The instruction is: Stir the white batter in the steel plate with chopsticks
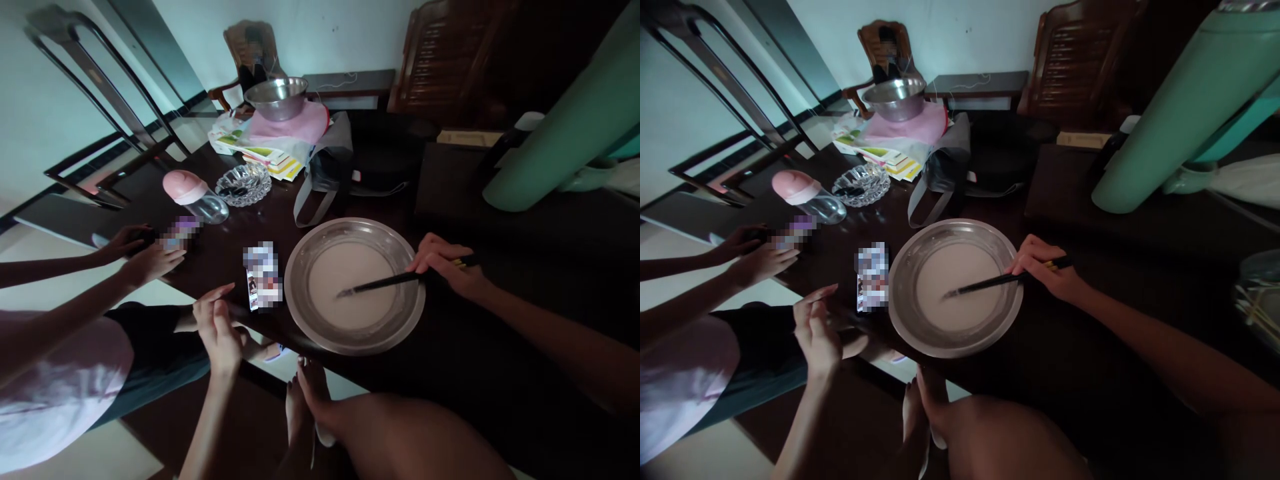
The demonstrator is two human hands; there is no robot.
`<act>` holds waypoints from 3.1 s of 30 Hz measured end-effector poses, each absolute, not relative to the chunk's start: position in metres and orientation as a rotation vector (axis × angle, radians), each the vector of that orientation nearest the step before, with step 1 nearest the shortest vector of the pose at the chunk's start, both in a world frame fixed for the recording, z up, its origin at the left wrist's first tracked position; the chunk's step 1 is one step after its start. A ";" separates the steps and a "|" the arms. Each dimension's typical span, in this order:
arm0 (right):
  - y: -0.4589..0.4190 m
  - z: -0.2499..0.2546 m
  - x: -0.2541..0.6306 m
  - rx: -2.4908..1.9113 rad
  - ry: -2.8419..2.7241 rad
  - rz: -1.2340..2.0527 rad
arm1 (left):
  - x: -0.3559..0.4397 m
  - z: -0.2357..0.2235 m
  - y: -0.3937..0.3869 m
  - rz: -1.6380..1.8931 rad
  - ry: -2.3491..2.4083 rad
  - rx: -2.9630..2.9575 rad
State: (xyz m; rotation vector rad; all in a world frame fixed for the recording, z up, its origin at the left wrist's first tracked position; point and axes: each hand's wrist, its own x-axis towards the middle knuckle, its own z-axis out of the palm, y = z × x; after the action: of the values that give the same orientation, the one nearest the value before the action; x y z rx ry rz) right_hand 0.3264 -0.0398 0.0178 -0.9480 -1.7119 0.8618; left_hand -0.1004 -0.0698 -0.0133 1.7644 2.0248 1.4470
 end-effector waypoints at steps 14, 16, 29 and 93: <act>-0.039 0.015 0.327 -0.946 -1.615 0.826 | -0.110 -0.041 -0.054 1.353 2.005 1.982; -0.040 0.015 0.325 -0.907 -1.672 0.871 | -0.111 -0.041 -0.054 1.337 2.033 1.983; -0.040 0.015 0.324 -0.915 -1.727 0.859 | -0.107 -0.040 -0.055 1.283 2.061 1.983; -0.041 0.014 0.322 -0.891 -1.588 0.870 | -0.124 -0.043 -0.061 1.126 1.920 2.205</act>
State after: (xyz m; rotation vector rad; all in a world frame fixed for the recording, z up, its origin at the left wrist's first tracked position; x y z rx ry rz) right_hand 0.3222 -0.0411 0.0137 -0.8907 -1.5882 0.8700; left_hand -0.1242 -0.0610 -0.0432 2.2051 1.9197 1.1256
